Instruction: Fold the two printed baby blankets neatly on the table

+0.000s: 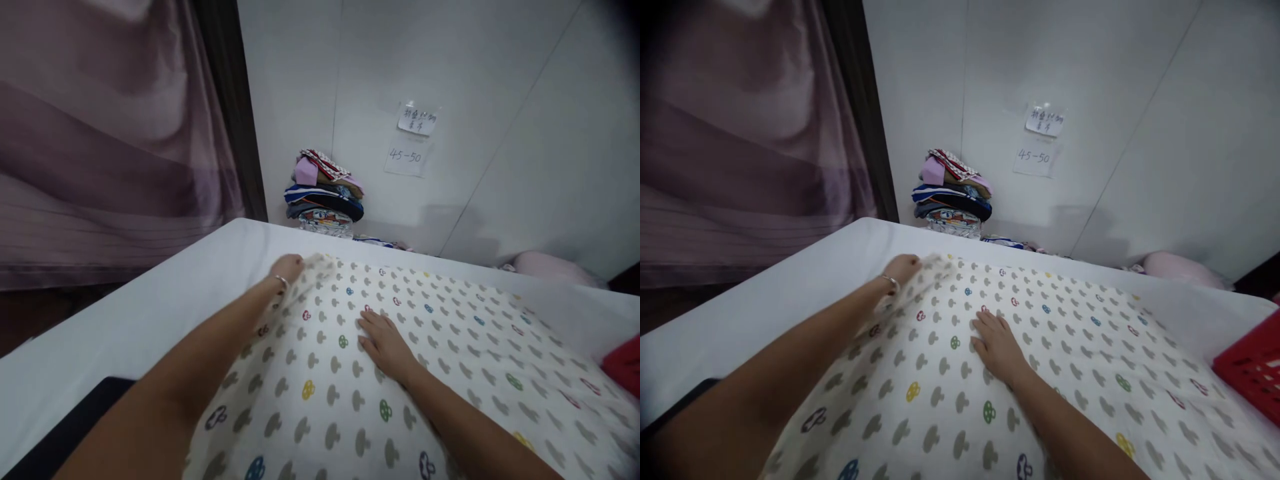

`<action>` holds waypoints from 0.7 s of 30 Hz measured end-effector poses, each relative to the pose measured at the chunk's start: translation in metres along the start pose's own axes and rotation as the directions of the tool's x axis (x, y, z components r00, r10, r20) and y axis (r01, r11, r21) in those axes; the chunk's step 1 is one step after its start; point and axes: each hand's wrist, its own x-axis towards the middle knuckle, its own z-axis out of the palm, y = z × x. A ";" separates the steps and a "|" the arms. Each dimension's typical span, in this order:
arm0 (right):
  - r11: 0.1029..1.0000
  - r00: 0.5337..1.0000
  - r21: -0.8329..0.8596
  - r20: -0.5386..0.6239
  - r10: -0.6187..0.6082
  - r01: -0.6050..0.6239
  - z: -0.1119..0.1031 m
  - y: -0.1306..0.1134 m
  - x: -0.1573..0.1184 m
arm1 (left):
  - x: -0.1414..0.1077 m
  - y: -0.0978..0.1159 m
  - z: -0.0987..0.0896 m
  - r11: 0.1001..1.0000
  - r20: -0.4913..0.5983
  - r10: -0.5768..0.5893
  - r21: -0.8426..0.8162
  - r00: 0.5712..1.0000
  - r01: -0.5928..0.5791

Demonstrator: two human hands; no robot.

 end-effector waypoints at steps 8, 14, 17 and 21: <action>1.000 1.000 -0.004 0.013 0.016 -0.016 0.000 -0.001 0.001 | 0.039 -0.095 -0.039 0.887 -0.216 -0.446 0.021 0.869 0.460; 0.998 0.998 0.044 0.051 0.048 -0.051 0.001 0.001 0.000 | 0.019 -0.036 0.044 0.996 -0.070 0.066 0.064 0.995 -0.062; 0.985 0.991 0.149 0.107 0.075 -0.090 -0.010 0.012 0.009 | 0.000 -0.013 0.071 0.977 0.024 0.189 0.097 0.982 -0.190; 0.976 0.984 0.132 0.066 0.164 -0.172 -0.037 0.046 0.044 | -0.011 -0.008 0.082 0.983 0.074 0.154 0.094 0.985 -0.160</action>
